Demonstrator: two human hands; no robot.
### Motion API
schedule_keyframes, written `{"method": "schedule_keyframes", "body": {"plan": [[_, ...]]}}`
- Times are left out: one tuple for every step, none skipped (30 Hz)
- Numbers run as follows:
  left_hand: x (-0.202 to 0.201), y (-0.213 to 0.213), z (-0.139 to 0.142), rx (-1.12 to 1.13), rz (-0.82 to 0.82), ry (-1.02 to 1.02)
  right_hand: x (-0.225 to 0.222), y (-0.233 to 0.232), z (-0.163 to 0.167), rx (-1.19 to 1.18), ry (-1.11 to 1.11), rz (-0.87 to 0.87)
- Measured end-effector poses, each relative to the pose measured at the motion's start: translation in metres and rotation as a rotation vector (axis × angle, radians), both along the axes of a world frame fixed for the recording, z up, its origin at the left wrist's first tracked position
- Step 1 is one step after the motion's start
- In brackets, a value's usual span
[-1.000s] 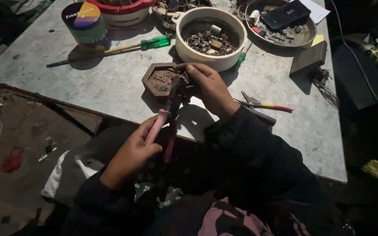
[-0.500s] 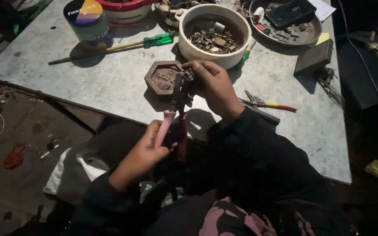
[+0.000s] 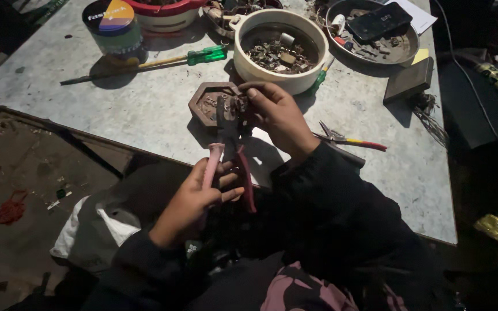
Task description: The person uses pliers to strip wires and manipulate small electronic components on a cluttered workbench. They select parts from a ceramic bowl, use a hexagonal mold, and employ a hammer to strike a component held in pliers.
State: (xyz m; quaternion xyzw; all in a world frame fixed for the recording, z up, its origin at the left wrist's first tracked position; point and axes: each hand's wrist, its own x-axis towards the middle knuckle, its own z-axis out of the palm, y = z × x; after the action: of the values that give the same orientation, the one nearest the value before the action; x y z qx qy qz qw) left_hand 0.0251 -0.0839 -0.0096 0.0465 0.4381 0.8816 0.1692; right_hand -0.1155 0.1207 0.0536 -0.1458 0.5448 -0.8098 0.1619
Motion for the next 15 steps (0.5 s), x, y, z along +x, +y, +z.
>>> {"method": "schedule_keyframes", "body": {"plan": [[0.0, -0.001, 0.001, 0.002, -0.006, 0.01, -0.001, 0.004, 0.002, 0.002, -0.048, -0.021], [0.0, -0.004, 0.002, 0.004, -0.011, 0.02, -0.002, 0.005, 0.003, 0.005, -0.097, -0.041], [-0.001, -0.005, 0.004, 0.007, -0.015, 0.03, -0.003, 0.007, 0.005, -0.001, -0.065, -0.047], [-0.001, -0.007, 0.006, -0.008, -0.024, 0.023, -0.005, 0.009, 0.008, -0.007, -0.035, -0.053], [-0.001, -0.011, 0.008, -0.023, -0.034, 0.015, -0.007, 0.01, 0.009, -0.014, -0.005, -0.059], [0.0, -0.013, 0.011, -0.039, -0.044, 0.007, -0.008, 0.011, 0.01, -0.008, 0.021, -0.06], [0.001, -0.014, 0.014, -0.033, -0.045, -0.001, -0.008, 0.012, 0.011, -0.003, 0.047, -0.062], [0.002, -0.014, 0.017, -0.027, -0.048, -0.009, -0.009, 0.013, 0.011, 0.002, 0.075, -0.064], [0.003, -0.014, 0.019, -0.021, -0.05, -0.015, -0.009, 0.014, 0.011, -0.01, 0.07, -0.055], [0.004, -0.013, 0.022, -0.006, -0.067, -0.015, -0.009, 0.014, 0.011, -0.023, 0.066, -0.046], [0.005, -0.012, 0.025, 0.009, -0.084, -0.014, -0.009, 0.014, 0.011, -0.035, 0.063, -0.036], [0.006, -0.011, 0.028, 0.024, -0.1, -0.012, -0.009, 0.014, 0.012, -0.021, 0.059, -0.033], [0.007, -0.011, 0.03, 0.015, -0.099, -0.03, -0.008, 0.015, 0.012, -0.006, 0.055, -0.029], [0.008, -0.011, 0.033, 0.005, -0.096, -0.048, -0.008, 0.015, 0.012, 0.009, 0.05, -0.025], [0.009, -0.012, 0.035, -0.004, -0.093, -0.067, -0.008, 0.015, 0.013, -0.02, 0.034, -0.02]]}}
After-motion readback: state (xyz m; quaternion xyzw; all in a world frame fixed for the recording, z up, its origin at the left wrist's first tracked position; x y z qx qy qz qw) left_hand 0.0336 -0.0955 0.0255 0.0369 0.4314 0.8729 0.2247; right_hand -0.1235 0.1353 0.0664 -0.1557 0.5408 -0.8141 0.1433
